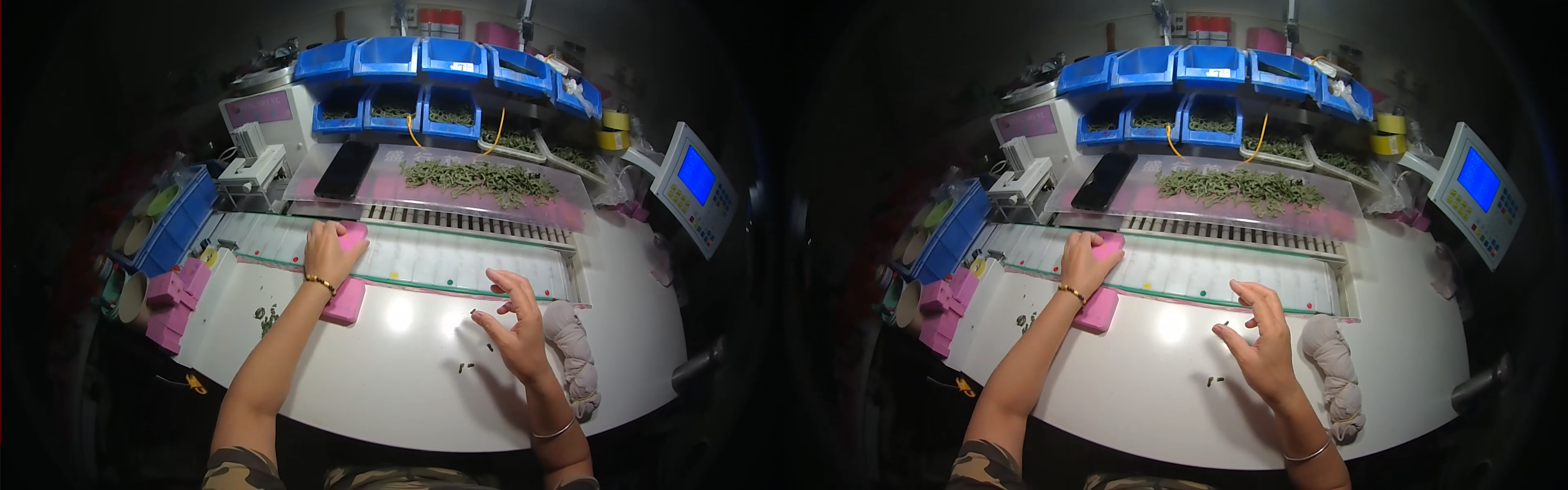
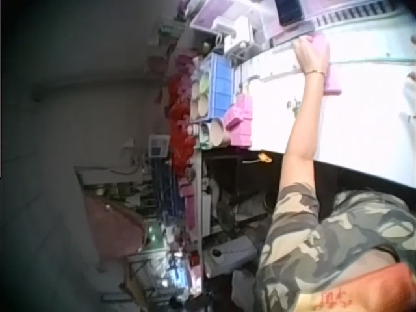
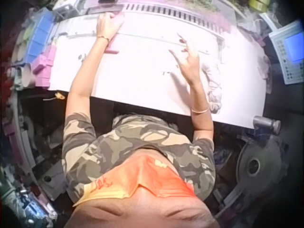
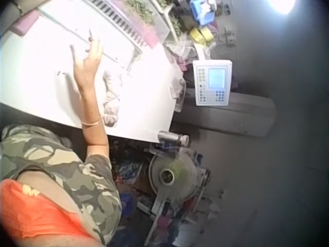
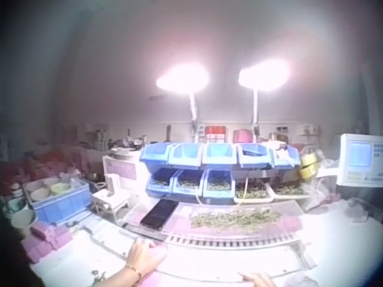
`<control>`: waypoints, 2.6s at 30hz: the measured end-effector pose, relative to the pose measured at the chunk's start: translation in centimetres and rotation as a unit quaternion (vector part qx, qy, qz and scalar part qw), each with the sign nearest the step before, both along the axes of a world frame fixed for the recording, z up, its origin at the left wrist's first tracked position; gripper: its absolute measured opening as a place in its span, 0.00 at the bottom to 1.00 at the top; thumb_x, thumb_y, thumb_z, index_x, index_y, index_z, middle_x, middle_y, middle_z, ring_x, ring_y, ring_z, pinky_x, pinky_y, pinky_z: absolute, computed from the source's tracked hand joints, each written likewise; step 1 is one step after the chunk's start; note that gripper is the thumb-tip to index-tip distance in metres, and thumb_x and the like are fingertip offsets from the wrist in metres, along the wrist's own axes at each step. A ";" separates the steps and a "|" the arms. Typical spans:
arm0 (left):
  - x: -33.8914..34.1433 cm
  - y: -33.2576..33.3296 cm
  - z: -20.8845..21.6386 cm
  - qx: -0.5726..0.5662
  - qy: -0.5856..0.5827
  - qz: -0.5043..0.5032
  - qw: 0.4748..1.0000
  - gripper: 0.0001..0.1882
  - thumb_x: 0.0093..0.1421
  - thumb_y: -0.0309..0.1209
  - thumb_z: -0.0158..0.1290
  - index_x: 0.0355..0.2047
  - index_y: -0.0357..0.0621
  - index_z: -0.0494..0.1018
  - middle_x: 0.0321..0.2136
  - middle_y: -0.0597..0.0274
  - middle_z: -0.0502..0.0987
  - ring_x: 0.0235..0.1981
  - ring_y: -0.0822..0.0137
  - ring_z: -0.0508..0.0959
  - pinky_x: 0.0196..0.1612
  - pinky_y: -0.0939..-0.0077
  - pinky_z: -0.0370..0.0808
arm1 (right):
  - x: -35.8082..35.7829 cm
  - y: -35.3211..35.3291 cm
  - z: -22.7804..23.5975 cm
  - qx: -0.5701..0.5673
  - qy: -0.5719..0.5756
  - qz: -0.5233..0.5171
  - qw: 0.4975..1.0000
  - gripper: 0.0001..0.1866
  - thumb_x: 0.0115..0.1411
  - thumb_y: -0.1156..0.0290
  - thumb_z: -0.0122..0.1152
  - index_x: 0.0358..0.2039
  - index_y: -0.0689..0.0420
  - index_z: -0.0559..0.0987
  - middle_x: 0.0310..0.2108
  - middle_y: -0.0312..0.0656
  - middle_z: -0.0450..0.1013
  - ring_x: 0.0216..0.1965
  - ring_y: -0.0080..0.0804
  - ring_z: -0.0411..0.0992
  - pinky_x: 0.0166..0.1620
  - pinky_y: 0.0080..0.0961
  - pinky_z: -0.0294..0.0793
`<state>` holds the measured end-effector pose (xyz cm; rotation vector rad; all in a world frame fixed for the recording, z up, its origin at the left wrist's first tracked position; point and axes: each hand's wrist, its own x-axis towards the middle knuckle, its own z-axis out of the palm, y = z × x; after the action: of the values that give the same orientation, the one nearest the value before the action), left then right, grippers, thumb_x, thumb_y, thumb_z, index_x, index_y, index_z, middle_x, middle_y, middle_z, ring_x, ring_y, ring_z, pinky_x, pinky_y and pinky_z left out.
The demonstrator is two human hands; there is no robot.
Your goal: The person assembles small craft items by placing a circular metal piece and a dark stem into a pink mold, then using a white cloth to press down on the assembly before removing the finished item from the mold.
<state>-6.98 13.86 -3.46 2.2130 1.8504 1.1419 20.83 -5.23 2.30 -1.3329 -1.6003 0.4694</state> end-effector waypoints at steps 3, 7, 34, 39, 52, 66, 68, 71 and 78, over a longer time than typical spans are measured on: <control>-0.6 1.0 1.1 -0.060 0.031 0.058 0.996 0.27 0.49 0.49 0.65 0.36 0.38 0.74 0.40 0.48 0.71 0.46 0.50 0.71 0.52 0.61 0.69 | -0.2 0.0 -0.3 -0.001 -0.005 0.004 1.000 0.30 0.51 0.73 0.69 0.56 0.55 0.73 0.53 0.42 0.68 0.49 0.34 0.69 0.45 0.27 0.70; -0.8 -0.7 2.2 -0.014 0.068 0.118 0.991 0.30 0.53 0.52 0.62 0.42 0.38 0.72 0.43 0.47 0.70 0.48 0.48 0.70 0.53 0.59 0.68 | -0.1 -0.2 -0.4 0.006 -0.032 0.006 0.999 0.29 0.51 0.73 0.69 0.55 0.55 0.73 0.53 0.42 0.68 0.50 0.33 0.68 0.44 0.27 0.70; 7.9 -15.8 5.0 -0.026 -0.144 -0.434 0.889 0.49 0.43 0.31 0.70 0.63 0.40 0.57 0.53 0.48 0.61 0.54 0.54 0.67 0.58 0.62 0.70 | -0.4 -0.8 -0.8 -0.109 0.128 0.238 0.957 0.46 0.45 0.67 0.78 0.63 0.53 0.64 0.59 0.42 0.60 0.60 0.35 0.62 0.55 0.34 0.71; 6.2 -16.5 4.8 -0.148 -0.168 -0.436 0.872 0.49 0.44 0.30 0.70 0.65 0.43 0.56 0.54 0.52 0.61 0.55 0.58 0.67 0.58 0.64 0.70 | 0.1 -0.9 -1.2 -0.124 0.091 0.305 0.940 0.43 0.48 0.68 0.75 0.64 0.53 0.64 0.58 0.43 0.60 0.59 0.36 0.62 0.54 0.34 0.71; 3.7 -19.4 3.6 -0.187 -0.103 -0.350 0.912 0.21 0.53 0.30 0.62 0.49 0.43 0.76 0.32 0.56 0.73 0.35 0.57 0.75 0.40 0.68 0.74 | -2.1 -3.5 1.5 -0.107 -0.040 0.188 0.975 0.15 0.53 0.78 0.65 0.43 0.57 0.77 0.44 0.44 0.73 0.46 0.43 0.72 0.49 0.35 0.75; 5.4 -20.3 1.7 -0.270 -0.231 -0.431 0.830 0.20 0.70 0.35 0.39 0.55 0.35 0.67 0.41 0.52 0.68 0.44 0.58 0.69 0.52 0.69 0.66 | -3.8 -5.3 0.1 0.104 -0.339 0.102 0.930 0.09 0.49 0.74 0.63 0.30 0.58 0.73 0.31 0.43 0.69 0.32 0.40 0.68 0.34 0.31 0.71; 5.2 -19.2 0.3 -0.195 -0.190 -0.440 0.856 0.20 0.71 0.35 0.38 0.55 0.36 0.68 0.42 0.51 0.68 0.42 0.61 0.71 0.50 0.71 0.68 | -3.9 -5.3 0.1 0.126 -0.362 0.110 0.917 0.09 0.47 0.75 0.64 0.30 0.57 0.73 0.31 0.42 0.69 0.31 0.39 0.68 0.32 0.29 0.71; 5.5 -18.4 1.9 -0.342 -0.282 -0.390 0.807 0.19 0.72 0.33 0.34 0.53 0.33 0.67 0.49 0.52 0.70 0.48 0.65 0.71 0.54 0.72 0.68 | -3.5 -5.8 -0.9 0.156 -0.371 0.096 0.911 0.10 0.46 0.76 0.64 0.29 0.58 0.74 0.31 0.42 0.69 0.30 0.38 0.68 0.32 0.28 0.71; 4.9 -16.9 2.0 -0.452 -0.380 -0.310 0.745 0.18 0.72 0.34 0.38 0.52 0.32 0.69 0.37 0.63 0.77 0.37 0.77 0.76 0.41 0.81 0.75 | -2.5 -9.3 -2.3 0.160 -0.372 0.098 0.909 0.08 0.46 0.73 0.61 0.27 0.57 0.73 0.31 0.40 0.70 0.27 0.33 0.68 0.31 0.25 0.72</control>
<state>-2.13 -3.07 -1.44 1.2755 0.8585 0.6070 18.34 -14.52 0.01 -1.1557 -2.3280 -0.2335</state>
